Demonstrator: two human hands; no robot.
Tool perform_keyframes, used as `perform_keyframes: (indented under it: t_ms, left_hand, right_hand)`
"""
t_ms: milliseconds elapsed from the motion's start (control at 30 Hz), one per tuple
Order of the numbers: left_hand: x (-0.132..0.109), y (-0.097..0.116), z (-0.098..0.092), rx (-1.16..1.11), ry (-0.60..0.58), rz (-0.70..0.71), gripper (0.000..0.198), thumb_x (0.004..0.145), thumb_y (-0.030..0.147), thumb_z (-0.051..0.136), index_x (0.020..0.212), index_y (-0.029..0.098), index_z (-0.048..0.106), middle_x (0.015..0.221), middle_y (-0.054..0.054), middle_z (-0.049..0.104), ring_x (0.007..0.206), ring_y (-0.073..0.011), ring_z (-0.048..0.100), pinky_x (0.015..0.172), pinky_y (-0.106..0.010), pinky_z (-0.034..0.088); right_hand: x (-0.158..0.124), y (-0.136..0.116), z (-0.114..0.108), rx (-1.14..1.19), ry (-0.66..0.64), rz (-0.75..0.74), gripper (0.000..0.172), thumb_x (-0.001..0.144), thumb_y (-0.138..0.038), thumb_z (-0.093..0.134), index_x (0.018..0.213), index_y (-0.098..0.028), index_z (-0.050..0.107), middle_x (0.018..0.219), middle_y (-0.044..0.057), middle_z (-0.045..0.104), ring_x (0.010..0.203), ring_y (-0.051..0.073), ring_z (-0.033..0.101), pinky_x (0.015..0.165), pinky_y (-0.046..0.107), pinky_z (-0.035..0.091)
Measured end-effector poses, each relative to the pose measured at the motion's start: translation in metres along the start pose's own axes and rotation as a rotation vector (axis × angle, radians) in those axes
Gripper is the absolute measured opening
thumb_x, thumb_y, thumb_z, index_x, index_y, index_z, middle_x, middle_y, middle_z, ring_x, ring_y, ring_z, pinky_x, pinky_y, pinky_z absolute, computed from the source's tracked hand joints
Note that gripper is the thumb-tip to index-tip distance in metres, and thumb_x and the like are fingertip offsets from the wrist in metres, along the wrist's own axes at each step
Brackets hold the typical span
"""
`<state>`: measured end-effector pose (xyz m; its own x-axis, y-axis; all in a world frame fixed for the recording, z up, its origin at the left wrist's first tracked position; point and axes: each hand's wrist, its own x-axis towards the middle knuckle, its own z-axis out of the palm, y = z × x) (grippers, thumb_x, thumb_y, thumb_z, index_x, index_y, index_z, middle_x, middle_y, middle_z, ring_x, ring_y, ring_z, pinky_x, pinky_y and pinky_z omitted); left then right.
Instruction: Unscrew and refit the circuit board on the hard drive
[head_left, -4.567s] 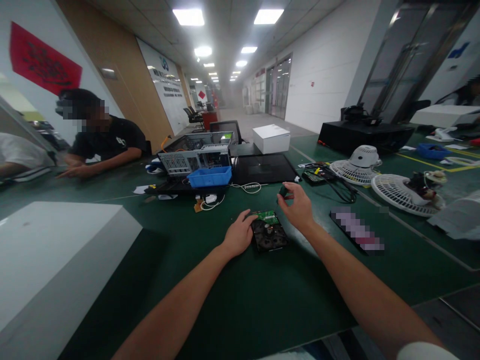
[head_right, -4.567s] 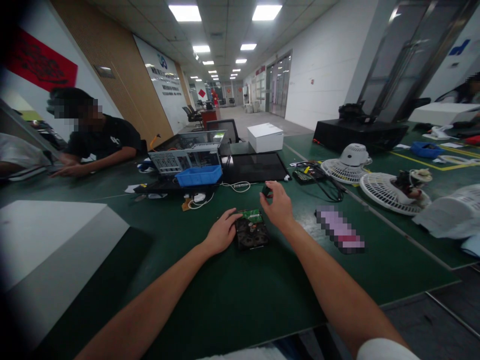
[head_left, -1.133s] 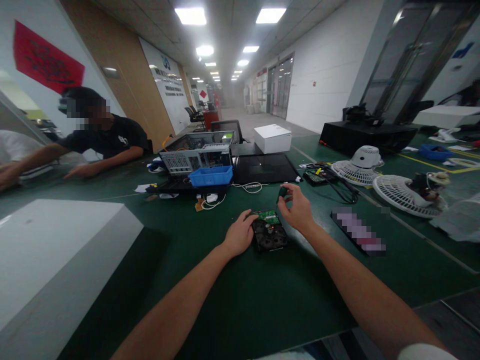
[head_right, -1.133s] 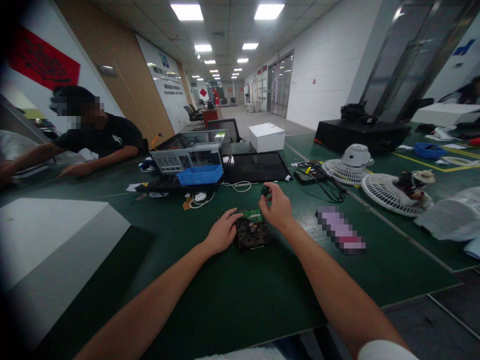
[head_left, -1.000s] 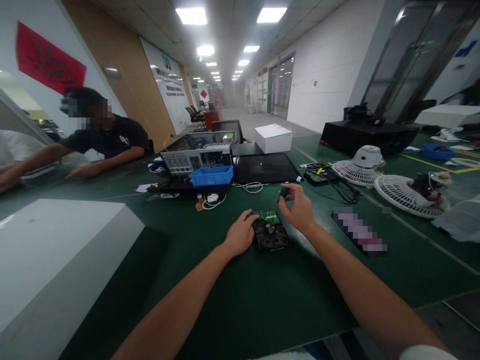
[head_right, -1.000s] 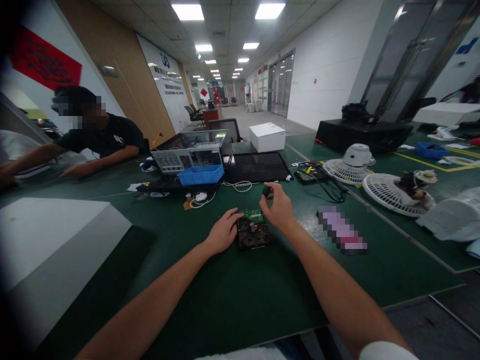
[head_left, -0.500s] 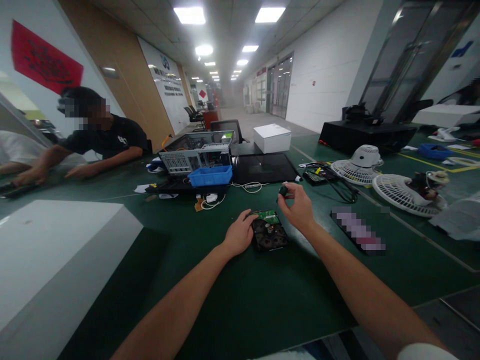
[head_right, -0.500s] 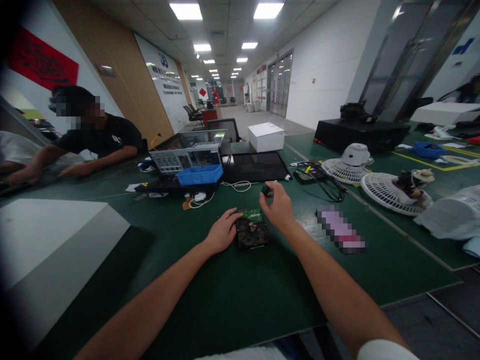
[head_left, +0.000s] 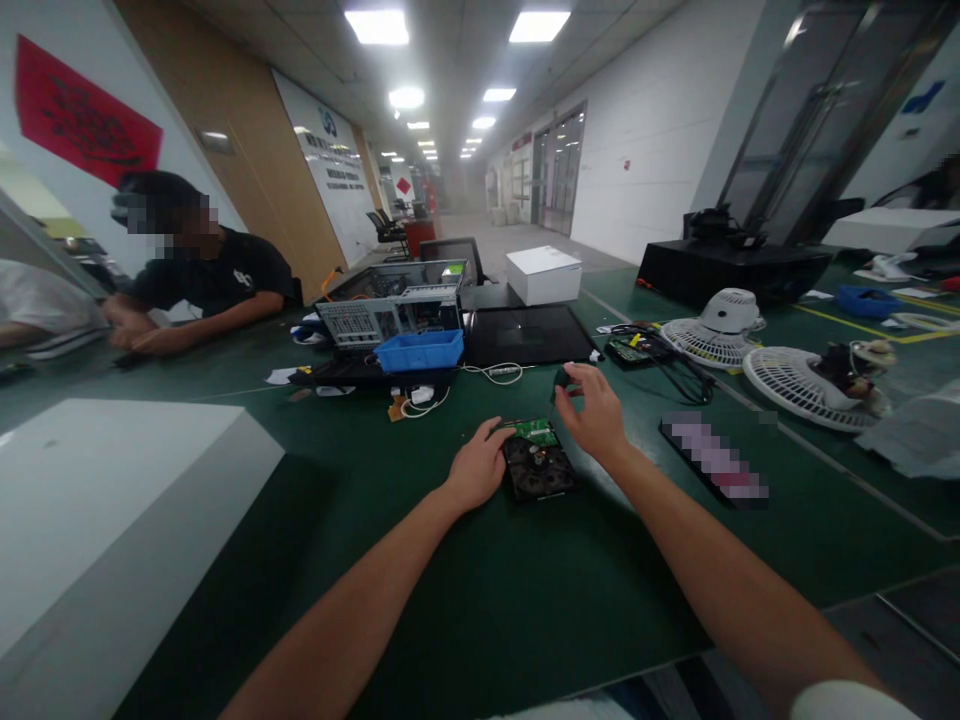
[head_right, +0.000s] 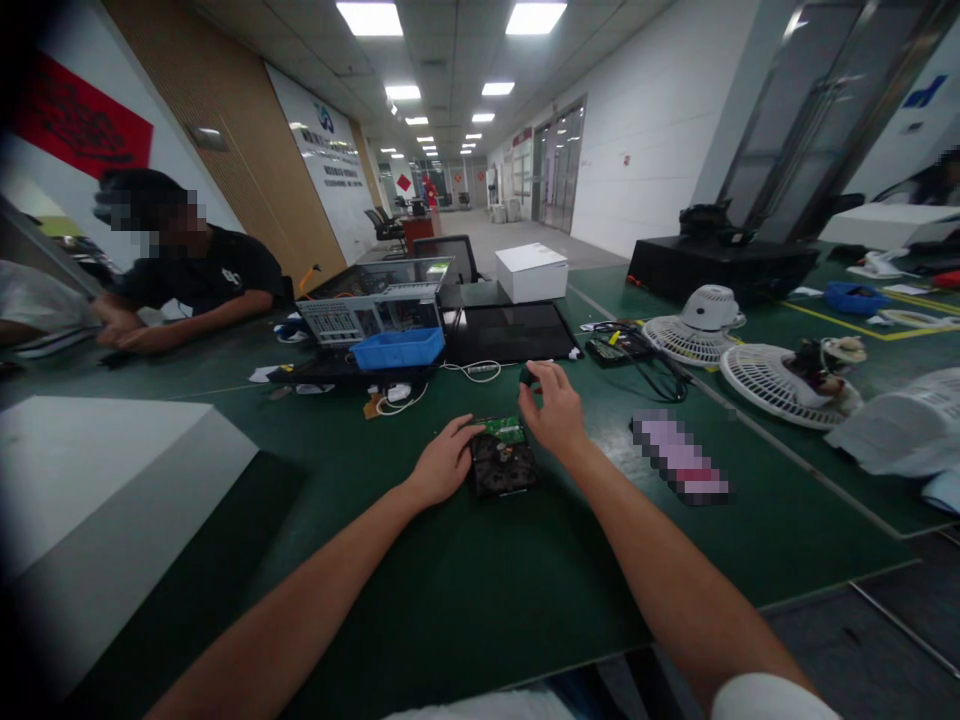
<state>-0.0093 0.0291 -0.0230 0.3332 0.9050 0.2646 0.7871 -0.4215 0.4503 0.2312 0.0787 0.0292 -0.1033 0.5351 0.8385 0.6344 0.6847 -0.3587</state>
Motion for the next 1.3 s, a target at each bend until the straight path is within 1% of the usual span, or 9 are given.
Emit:
perform_keyframes:
  t_ms: [67,167,433,533,700,767,933,1300]
  left_hand:
    - [-0.0002,0.0001,-0.0003,0.002,0.000,0.002,0.050,0.093,0.014,0.049,0.141,0.026,0.055,0.156,-0.009,0.040,0.134,-0.0269,0.053,0.112,-0.042,0.046]
    - [-0.0004,0.0008,-0.0012,0.002,0.000,0.002,0.050,0.094,0.014,0.049,0.141,0.026,0.055,0.156,-0.009,0.040,0.134,-0.0270,0.053,0.111,-0.043,0.046]
    - [-0.0001,0.0011,-0.0012,0.002,0.003,0.004,0.049,0.094,0.014,0.048,0.141,0.025,0.055,0.156,-0.009,0.040,0.134,-0.0262,0.053,0.111,-0.041,0.046]
    - [-0.0002,0.0016,-0.0015,0.005,0.001,0.000,0.049,0.094,0.014,0.049,0.141,0.025,0.055,0.156,-0.009,0.040,0.134,-0.0263,0.052,0.112,-0.042,0.046]
    - [-0.0001,0.0031,-0.0026,0.013,-0.014,-0.008,0.049,0.094,0.013,0.048,0.142,0.025,0.054,0.156,-0.010,0.040,0.134,-0.0256,0.052,0.111,-0.041,0.046]
    - [0.0000,0.0035,-0.0030,0.013,-0.019,-0.012,0.049,0.094,0.014,0.047,0.141,0.025,0.054,0.156,-0.010,0.040,0.134,-0.0256,0.052,0.111,-0.041,0.046]
    - [-0.0004,0.0036,-0.0038,0.014,-0.021,-0.013,0.049,0.094,0.014,0.047,0.142,0.025,0.054,0.157,-0.009,0.040,0.135,-0.0261,0.052,0.111,-0.041,0.046]
    - [-0.0005,0.0036,-0.0039,0.004,-0.017,-0.011,0.050,0.094,0.014,0.048,0.142,0.026,0.054,0.157,-0.009,0.039,0.135,-0.0258,0.052,0.112,-0.041,0.046]
  right_hand:
    - [-0.0002,0.0012,0.0016,0.019,0.016,-0.001,0.037,0.093,-0.026,0.060,0.129,-0.025,0.051,0.129,0.014,0.060,0.113,0.029,0.063,0.082,0.046,0.064]
    - [-0.0002,0.0025,0.0040,0.046,0.038,-0.004,0.036,0.092,-0.026,0.061,0.127,-0.024,0.050,0.134,0.015,0.059,0.114,0.028,0.064,0.084,0.048,0.063]
    - [0.0001,0.0006,0.0028,0.005,0.048,0.020,0.035,0.090,-0.028,0.064,0.123,-0.024,0.053,0.119,0.013,0.060,0.098,0.026,0.066,0.078,0.045,0.063]
    - [0.0008,-0.0015,0.0002,0.014,0.031,0.000,0.036,0.090,-0.026,0.064,0.124,-0.024,0.052,0.118,0.013,0.059,0.098,0.026,0.065,0.078,0.044,0.063]
    - [0.0008,-0.0035,0.0000,0.069,0.012,-0.015,0.038,0.089,-0.021,0.060,0.126,-0.024,0.050,0.125,0.013,0.059,0.105,0.026,0.064,0.082,0.044,0.062]
    - [-0.0001,-0.0034,0.0009,0.070,0.007,0.004,0.039,0.089,-0.021,0.060,0.127,-0.024,0.049,0.125,0.013,0.060,0.101,0.025,0.066,0.082,0.044,0.062]
    - [-0.0020,-0.0030,0.0013,0.030,0.002,0.052,0.038,0.089,-0.023,0.061,0.125,-0.023,0.050,0.113,0.011,0.062,0.090,0.024,0.067,0.079,0.044,0.061]
    - [0.0004,-0.0056,-0.0020,0.028,-0.011,0.026,0.036,0.088,-0.026,0.063,0.122,-0.023,0.050,0.110,0.010,0.056,0.086,0.023,0.064,0.073,0.041,0.061]
